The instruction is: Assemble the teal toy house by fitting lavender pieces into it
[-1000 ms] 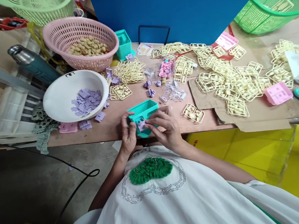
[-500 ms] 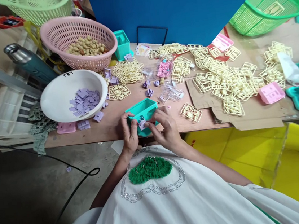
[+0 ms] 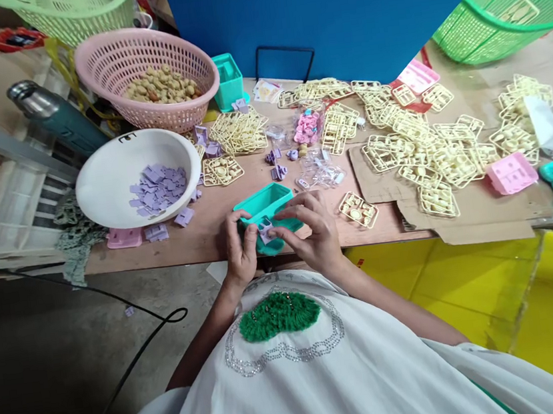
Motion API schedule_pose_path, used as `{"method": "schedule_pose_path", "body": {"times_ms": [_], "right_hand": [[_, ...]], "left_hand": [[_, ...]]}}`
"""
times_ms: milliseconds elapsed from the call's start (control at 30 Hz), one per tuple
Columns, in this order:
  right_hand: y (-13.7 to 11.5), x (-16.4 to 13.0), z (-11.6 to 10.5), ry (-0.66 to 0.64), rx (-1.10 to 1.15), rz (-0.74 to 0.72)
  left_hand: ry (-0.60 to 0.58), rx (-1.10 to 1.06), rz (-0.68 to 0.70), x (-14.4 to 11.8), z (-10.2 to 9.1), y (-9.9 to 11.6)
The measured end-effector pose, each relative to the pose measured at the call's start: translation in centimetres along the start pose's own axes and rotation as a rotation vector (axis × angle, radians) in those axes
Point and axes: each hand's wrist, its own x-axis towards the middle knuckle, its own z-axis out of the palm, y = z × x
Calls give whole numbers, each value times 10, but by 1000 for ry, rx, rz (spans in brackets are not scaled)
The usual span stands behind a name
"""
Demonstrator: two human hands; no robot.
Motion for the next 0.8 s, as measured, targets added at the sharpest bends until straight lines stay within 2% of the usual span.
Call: {"method": "schedule_pose_path", "body": {"times_ms": [167, 333, 433, 600, 800], "right_hand": [[1, -8, -2, -52, 29, -69], [7, -12, 2, -64, -44, -25], [11, -11, 5, -60, -11, -39], [12, -8, 11, -93, 32, -91], [12, 22, 8, -266, 6, -227]], "left_hand": [[32, 49, 13, 0, 2, 8], [73, 149, 14, 1, 1, 25], [16, 229, 71, 7, -8, 36], [-197, 388, 155, 33, -36, 55], [-261, 464, 176, 52, -54, 70]]}}
